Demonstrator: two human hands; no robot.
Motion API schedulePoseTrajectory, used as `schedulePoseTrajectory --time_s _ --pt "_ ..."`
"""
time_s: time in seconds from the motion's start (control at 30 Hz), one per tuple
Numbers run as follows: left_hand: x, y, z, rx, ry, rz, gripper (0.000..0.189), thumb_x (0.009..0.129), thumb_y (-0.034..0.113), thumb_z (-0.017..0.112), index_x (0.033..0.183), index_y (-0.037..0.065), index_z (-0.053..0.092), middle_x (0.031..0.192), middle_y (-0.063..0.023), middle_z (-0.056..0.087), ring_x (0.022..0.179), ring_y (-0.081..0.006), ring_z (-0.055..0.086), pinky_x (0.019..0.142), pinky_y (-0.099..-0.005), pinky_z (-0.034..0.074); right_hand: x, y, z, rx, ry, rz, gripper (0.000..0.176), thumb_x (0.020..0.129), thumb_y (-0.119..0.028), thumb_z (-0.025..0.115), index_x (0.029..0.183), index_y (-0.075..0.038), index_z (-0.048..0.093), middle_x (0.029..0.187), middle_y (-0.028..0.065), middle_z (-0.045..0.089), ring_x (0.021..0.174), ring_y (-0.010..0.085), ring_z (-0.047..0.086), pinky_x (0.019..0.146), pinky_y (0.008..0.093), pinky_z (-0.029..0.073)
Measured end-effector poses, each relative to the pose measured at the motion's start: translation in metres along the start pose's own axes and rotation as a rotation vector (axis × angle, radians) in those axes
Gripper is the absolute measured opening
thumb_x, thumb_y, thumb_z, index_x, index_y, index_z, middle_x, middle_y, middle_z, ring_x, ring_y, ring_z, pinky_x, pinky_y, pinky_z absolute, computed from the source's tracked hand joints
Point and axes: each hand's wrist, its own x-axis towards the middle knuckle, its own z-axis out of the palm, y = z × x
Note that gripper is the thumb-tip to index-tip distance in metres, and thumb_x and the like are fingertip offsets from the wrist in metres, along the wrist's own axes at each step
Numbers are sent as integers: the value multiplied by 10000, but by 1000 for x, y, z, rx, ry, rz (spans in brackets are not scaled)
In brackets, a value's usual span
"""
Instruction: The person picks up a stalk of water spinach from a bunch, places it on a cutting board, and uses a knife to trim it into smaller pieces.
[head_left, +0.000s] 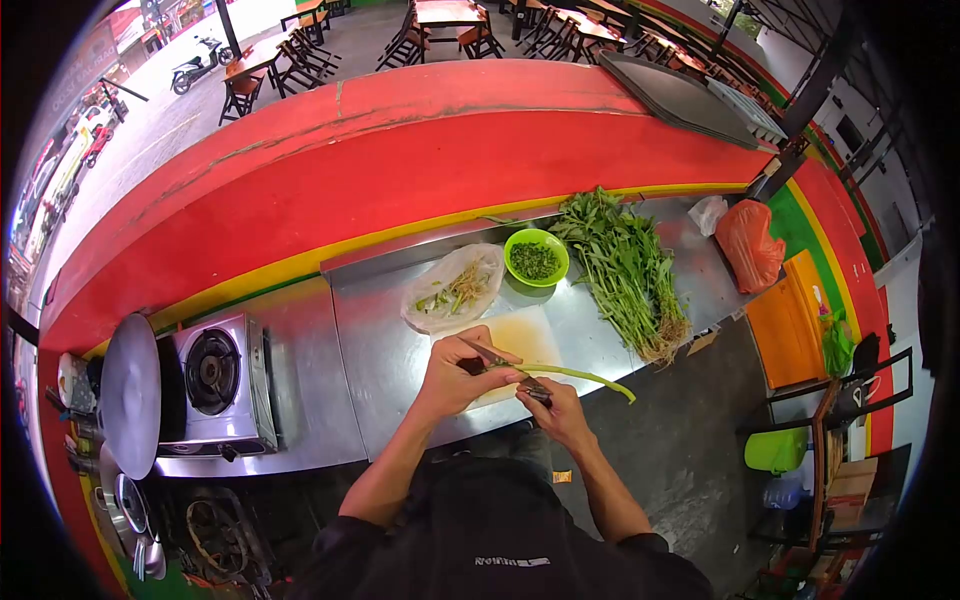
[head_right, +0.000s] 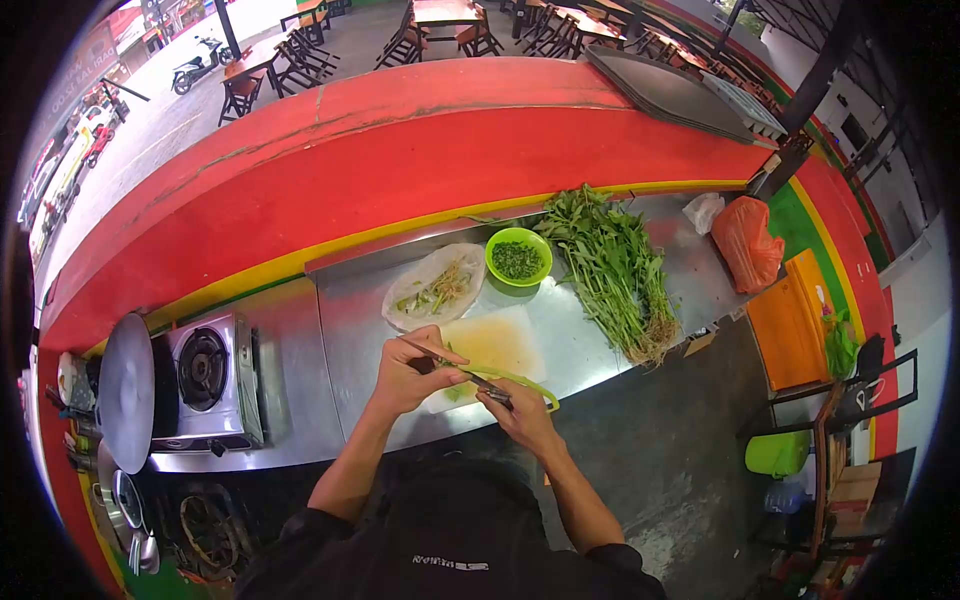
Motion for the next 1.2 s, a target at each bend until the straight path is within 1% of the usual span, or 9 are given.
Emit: schedulePoseTrajectory --time_s 0.2,0.27,0.4,0.47,0.5,0.73,0.8,0.87,1.2 --pt "2 -4 -16 43 35 67 227 683 2 871 892 43 791 711 10 578 653 -68 480 584 -234 350 -1 -5 -10 29 83 -39 182 897 -141 730 1003 3 696 745 108 661 601 163 586 569 311 464" --pt "1 -1 -28 -3 110 -23 215 682 -4 870 874 45 788 717 5 586 656 -68 496 578 -234 363 0 -5 -19 -19 112 -33 174 895 -129 731 998 7 696 730 105 657 585 157 577 560 306 457" --pt "0 -1 -32 87 33 54 222 681 5 876 881 56 791 730 9 582 656 -67 491 569 -227 352 -1 -7 -22 -19 87 32 150 891 -122 736 976 -5 700 705 99 640 560 156 549 544 295 441" --pt "0 -1 -32 107 0 72 244 695 19 871 922 57 790 769 1 590 678 -68 511 586 -230 382 3 -10 -17 -54 139 -133 129 893 -123 736 952 -15 697 700 93 631 549 169 544 538 297 438" --pt "0 2 -29 72 -23 31 261 707 18 862 953 58 785 798 -10 600 700 -71 530 600 -228 401 2 -5 -16 8 68 -11 116 893 -120 736 935 -21 693 701 86 625 548 179 551 537 300 439" --pt "4 22 -21 50 -156 -44 323 754 -33 796 1065 44 761 937 -36 644 783 -89 597 640 -222 455 7 -9 -16 -1 -12 -3 100 887 -100 736 928 -23 689 703 84 619 549 174 550 530 306 434" --pt "4 15 -21 110 -176 75 288 783 13 802 1064 66 764 960 -26 661 734 -65 558 617 -214 416 8 -5 -15 1 -2 -35 98 882 -92 737 928 -19 689 709 84 624 553 177 556 531 306 436" --pt "1 14 -17 70 -156 -7 286 781 13 803 1060 66 768 931 -34 666 736 -80 570 622 -217 418 9 -4 -15 1 10 -67 97 878 -83 738 927 -16 688 715 84 629 557 180 562 533 305 439" --pt "-1 3 -12 120 -53 122 188 823 36 786 1008 31 749 907 -58 687 716 -100 603 599 -237 453 16 -6 -18 24 61 -113 113 852 -28 753 928 -12 671 717 93 624 567 195 572 526 307 437"
